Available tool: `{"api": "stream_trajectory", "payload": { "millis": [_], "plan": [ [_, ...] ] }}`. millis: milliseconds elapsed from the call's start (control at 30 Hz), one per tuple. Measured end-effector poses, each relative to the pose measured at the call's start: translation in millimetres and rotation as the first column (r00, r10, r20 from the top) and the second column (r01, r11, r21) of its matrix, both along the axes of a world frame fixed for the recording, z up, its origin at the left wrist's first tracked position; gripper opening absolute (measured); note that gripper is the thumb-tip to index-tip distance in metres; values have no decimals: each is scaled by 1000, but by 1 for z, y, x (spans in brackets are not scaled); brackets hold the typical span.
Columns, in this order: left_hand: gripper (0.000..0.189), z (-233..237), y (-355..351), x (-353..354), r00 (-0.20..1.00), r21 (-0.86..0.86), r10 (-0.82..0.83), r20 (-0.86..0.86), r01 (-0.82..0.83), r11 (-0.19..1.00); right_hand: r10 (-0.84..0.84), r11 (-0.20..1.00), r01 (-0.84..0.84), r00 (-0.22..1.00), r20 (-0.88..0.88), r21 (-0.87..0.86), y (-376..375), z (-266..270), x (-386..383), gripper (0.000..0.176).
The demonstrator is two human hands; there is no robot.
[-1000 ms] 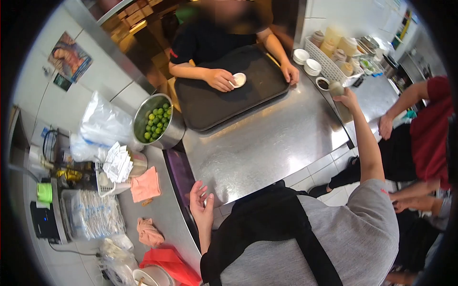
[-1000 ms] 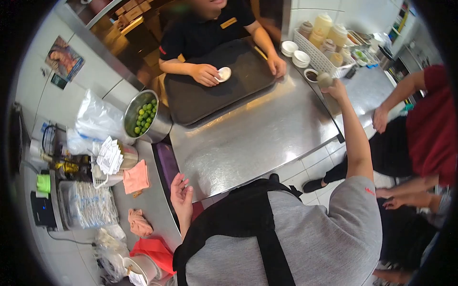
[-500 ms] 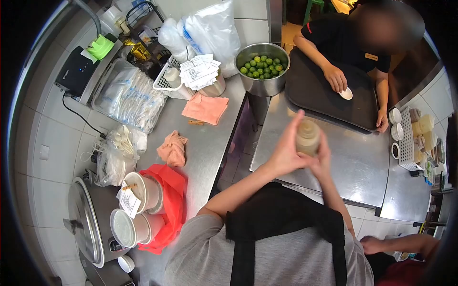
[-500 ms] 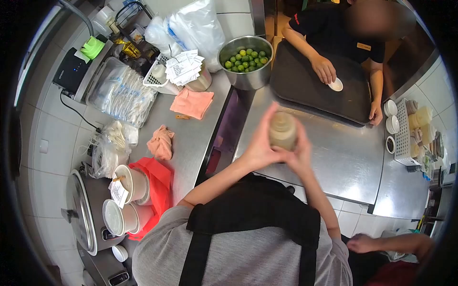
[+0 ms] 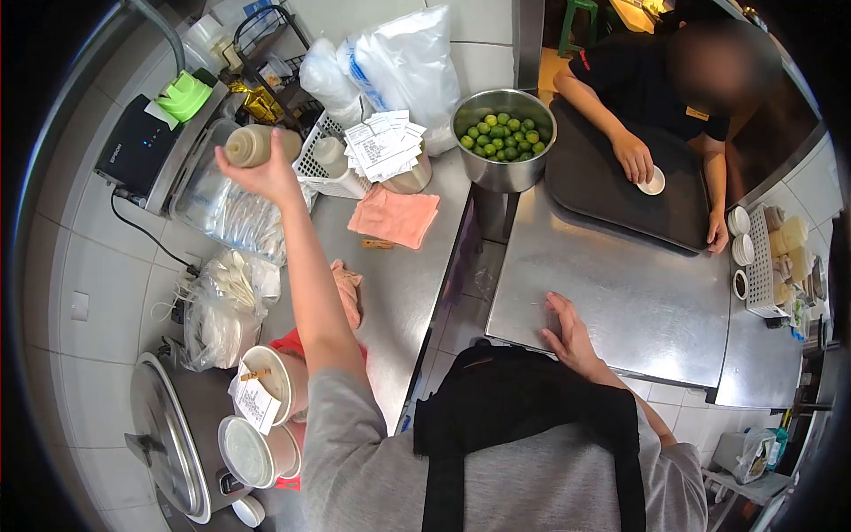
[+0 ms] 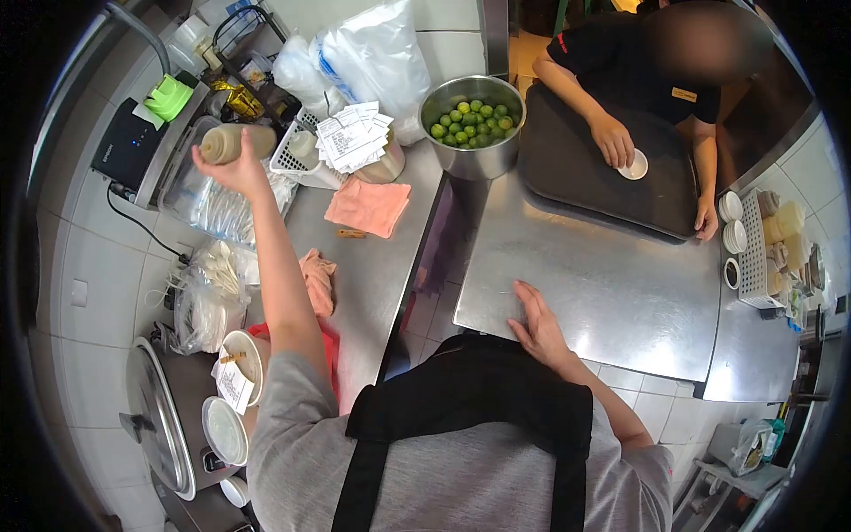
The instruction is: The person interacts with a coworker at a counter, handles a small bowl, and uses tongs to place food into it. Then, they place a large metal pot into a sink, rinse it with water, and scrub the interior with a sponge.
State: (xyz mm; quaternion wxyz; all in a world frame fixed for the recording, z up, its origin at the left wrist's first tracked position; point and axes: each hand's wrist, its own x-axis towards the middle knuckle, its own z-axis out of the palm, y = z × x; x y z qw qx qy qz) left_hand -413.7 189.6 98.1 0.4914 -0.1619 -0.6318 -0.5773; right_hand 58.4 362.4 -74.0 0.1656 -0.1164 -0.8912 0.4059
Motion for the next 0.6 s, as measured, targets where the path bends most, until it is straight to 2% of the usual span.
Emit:
{"api": "stream_trajectory", "payload": {
  "millis": [33,100,200,233,267,300,333,367,400,433,467,500,567,600],
  "plan": [
    [88,-10,2,-22,998,56,-40,50,37,998,-7,1000,7,1000,-4,30,-2,1,-1,65],
    [84,-38,2,-56,980,-12,-45,192,49,999,-14,995,14,1000,-8,100,-3,6,-5,64],
    [83,-94,4,-91,959,-125,-33,283,71,990,-20,1000,20,1000,20,10,-4,5,-6,63],
    [83,-103,4,-89,949,-138,-100,299,146,980,-36,998,38,999,36,-41,-6,7,-7,62],
    [80,-139,3,-126,959,-149,-119,257,161,976,-43,998,44,999,22,-45,-8,6,-8,62],
    [76,-124,6,-103,924,-247,-51,379,154,957,-44,998,44,999,9,-46,-8,5,-9,61],
    [76,-126,7,-106,935,-266,-24,353,125,956,-39,998,39,999,-1,-44,-6,4,-8,61],
    [76,-128,6,-111,906,-240,-51,420,165,957,-39,995,36,999,-29,-92,-4,2,-5,60],
    [75,-161,1,-155,878,-141,-247,410,328,934,-36,989,27,997,-61,-144,-2,-2,-4,59],
    [74,-126,-1,-112,870,-307,-40,491,216,927,-27,979,8,995,-95,-202,-2,-4,-4,59],
    [74,-151,-1,-133,874,-157,-168,457,265,951,14,986,-30,995,-98,-161,-1,-6,-4,57],
    [70,-145,2,-106,919,-57,-167,358,200,978,68,989,-81,992,-103,-127,2,-8,-4,56],
    [56,-121,5,-25,935,4,-69,347,72,997,163,976,-181,976,-142,-124,8,-19,-12,50],
    [53,-114,6,23,905,161,-260,337,217,963,236,972,-236,966,-107,14,11,-8,-25,49]
  ]
}}
